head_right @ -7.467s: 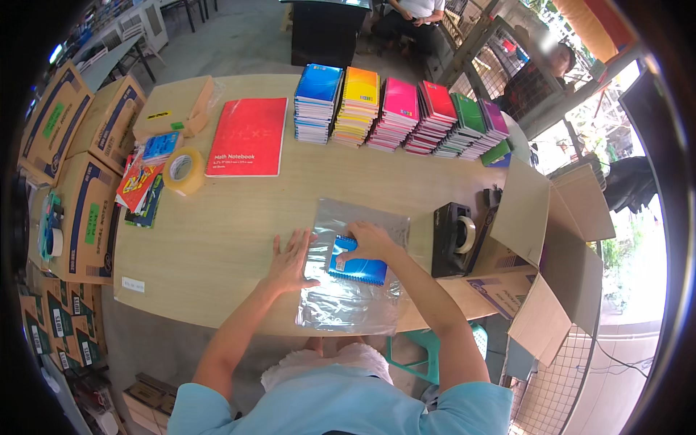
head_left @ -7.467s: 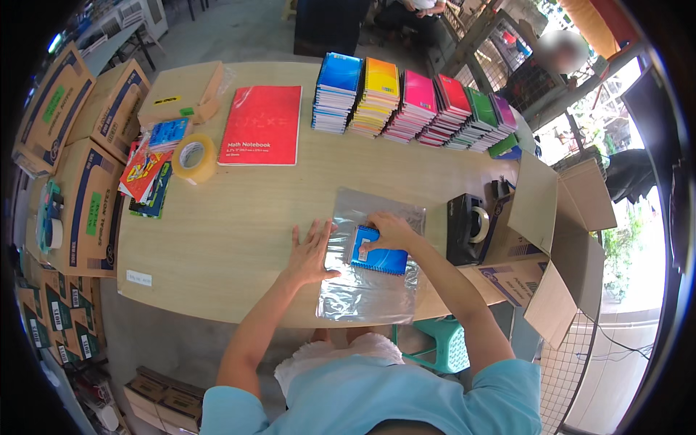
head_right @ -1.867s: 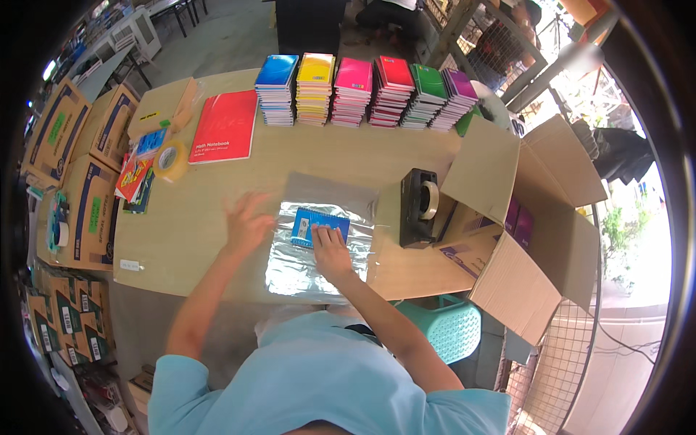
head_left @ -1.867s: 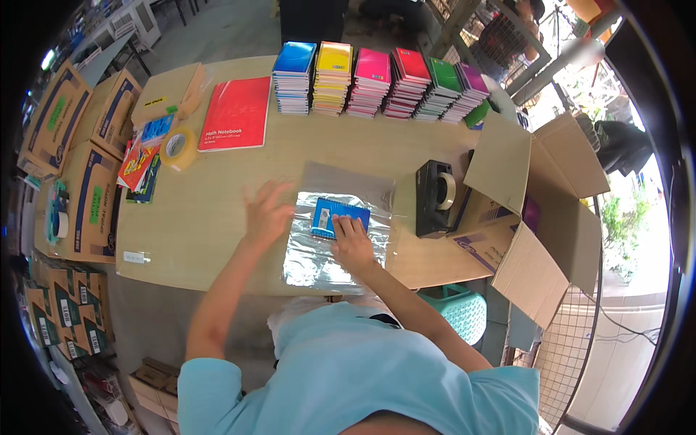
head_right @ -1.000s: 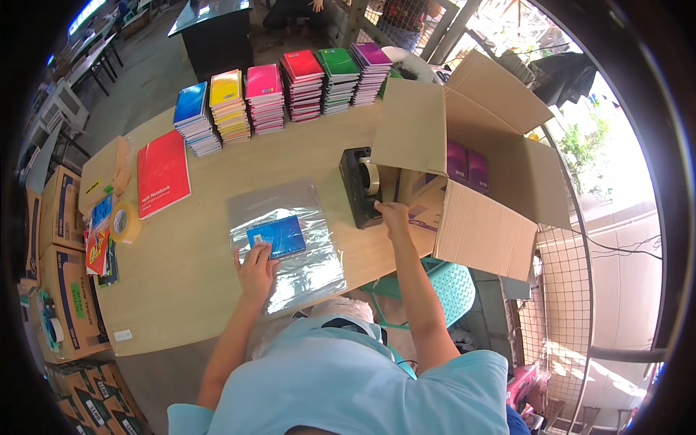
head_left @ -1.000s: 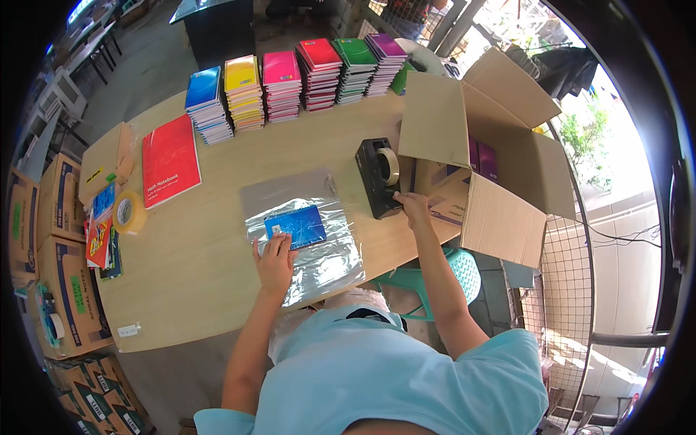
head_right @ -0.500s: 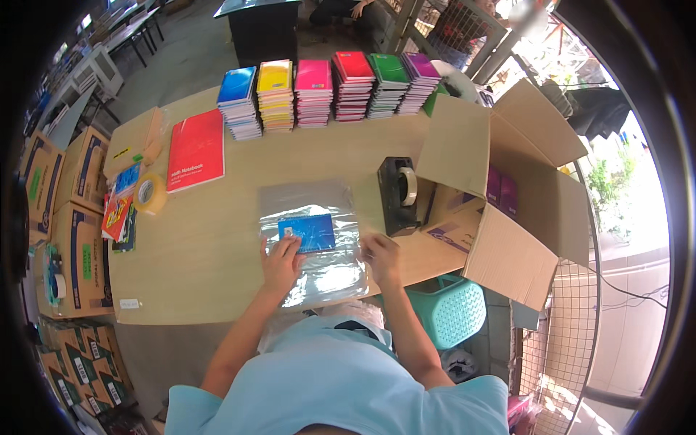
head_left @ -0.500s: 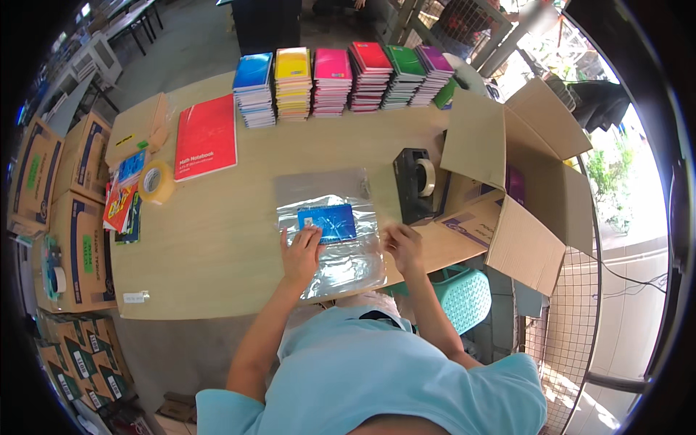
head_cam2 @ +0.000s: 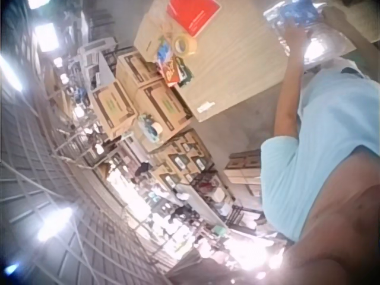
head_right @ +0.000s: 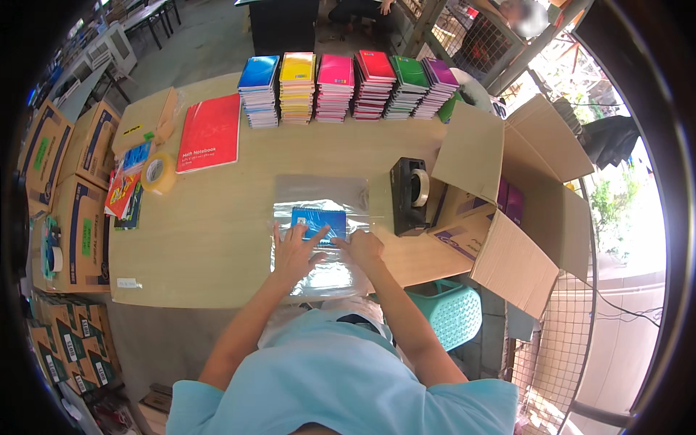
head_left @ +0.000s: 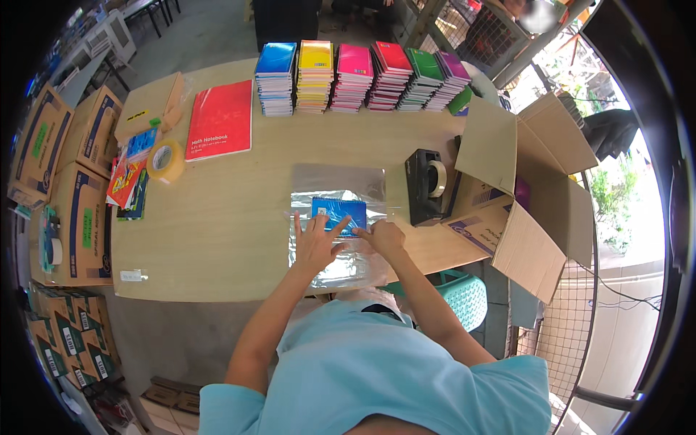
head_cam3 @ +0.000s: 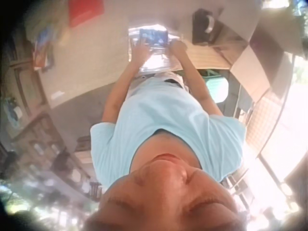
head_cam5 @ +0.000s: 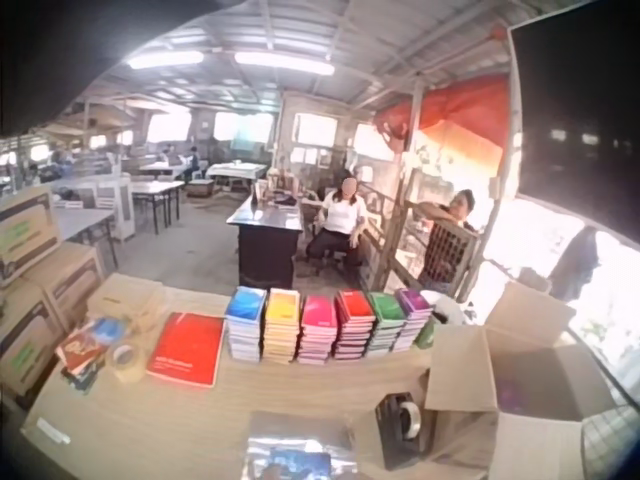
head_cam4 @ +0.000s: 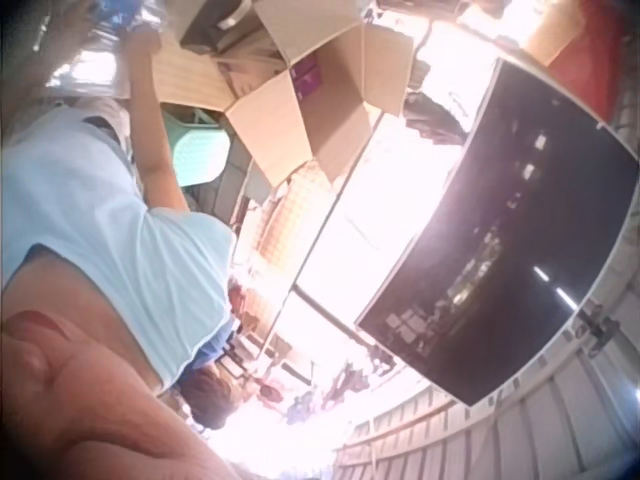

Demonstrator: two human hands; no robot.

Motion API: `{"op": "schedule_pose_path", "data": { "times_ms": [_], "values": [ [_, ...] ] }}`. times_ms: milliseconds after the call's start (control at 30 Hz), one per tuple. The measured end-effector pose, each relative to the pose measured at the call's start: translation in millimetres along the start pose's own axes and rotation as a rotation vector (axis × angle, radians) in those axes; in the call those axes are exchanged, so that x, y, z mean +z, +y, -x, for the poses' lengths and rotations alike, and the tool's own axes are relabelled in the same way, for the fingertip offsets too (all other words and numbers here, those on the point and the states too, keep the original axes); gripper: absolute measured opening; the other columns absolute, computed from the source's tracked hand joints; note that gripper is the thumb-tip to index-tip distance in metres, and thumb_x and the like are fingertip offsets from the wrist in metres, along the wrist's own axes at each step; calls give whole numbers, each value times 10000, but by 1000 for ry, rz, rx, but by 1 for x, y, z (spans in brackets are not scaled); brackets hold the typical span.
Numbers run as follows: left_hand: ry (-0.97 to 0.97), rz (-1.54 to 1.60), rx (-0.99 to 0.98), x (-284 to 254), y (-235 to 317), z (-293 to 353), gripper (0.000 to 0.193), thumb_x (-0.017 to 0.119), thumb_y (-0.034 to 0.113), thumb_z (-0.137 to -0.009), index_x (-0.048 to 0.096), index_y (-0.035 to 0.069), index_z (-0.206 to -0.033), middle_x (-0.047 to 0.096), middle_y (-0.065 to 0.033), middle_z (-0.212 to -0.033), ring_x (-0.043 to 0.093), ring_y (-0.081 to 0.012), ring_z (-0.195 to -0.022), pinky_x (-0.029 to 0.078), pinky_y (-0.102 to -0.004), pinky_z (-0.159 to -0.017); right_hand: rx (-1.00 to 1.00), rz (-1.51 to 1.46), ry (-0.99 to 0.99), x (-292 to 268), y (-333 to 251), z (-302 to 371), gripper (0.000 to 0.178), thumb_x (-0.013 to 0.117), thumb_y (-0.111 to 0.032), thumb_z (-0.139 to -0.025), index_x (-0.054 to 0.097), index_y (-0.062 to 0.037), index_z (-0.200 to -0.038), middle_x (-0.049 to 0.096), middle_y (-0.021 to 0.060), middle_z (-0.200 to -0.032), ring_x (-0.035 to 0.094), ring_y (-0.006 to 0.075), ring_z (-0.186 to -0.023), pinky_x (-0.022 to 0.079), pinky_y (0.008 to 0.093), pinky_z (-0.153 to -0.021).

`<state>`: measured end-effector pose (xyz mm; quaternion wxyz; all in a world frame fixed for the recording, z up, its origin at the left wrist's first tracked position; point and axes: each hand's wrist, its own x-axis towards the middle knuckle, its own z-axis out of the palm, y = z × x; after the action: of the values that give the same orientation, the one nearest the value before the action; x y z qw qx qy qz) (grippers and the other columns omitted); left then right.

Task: The person places a stack of notebooks into a silver foil bag, uses a tape dispenser to seal the bag, and then places the sealed package into a cardboard box.

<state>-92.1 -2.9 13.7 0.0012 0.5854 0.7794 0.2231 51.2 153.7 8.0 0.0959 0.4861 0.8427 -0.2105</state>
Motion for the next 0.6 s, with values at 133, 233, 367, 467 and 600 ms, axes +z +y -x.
{"op": "schedule_pose_path", "data": {
  "times_ms": [133,233,367,467,600],
  "values": [
    [59,-179,-257,-12,-11,25,584,712,305,-854,527,127,-1378,583,-106,-1184,572,-252,-1126,234,-647,-1096,-65,167,-37,-52,-8,13,658,672,-689,-741,723,-43,-858,713,124,-826,707,308,-791,543,434,-673],
    [75,1027,-714,2,-10,71,486,659,205,-900,510,63,-1340,521,-161,-1295,530,-306,-1196,329,-569,-1073,-382,-184,111,-84,-24,4,669,724,-620,-721,679,-19,-1013,675,188,-1055,651,356,-997,513,479,-812],
    [-139,1848,-857,85,-8,64,420,636,19,-859,489,19,-1253,582,-96,-1167,552,-183,-1146,466,-351,-955,-777,169,436,-16,-52,-78,774,757,-576,-713,585,-8,-1209,588,242,-1215,546,403,-1178,451,512,-950],
    [153,1977,-1005,76,22,22,516,672,-22,-799,455,9,-1266,539,-66,-1202,537,-146,-1117,397,-315,-994,-668,68,-281,-14,-56,-88,821,837,-477,-672,513,4,-1252,586,218,-1200,570,380,-1148,468,473,-947],
    [393,1175,-427,26,61,16,843,662,-39,-773,191,-39,-1471,394,-148,-1396,395,-259,-1325,302,-390,-1116,-608,-850,-165,-21,-22,-16,879,927,-189,-603,410,-34,-1297,568,113,-1208,564,266,-1139,476,385,-961]
  ]
}}
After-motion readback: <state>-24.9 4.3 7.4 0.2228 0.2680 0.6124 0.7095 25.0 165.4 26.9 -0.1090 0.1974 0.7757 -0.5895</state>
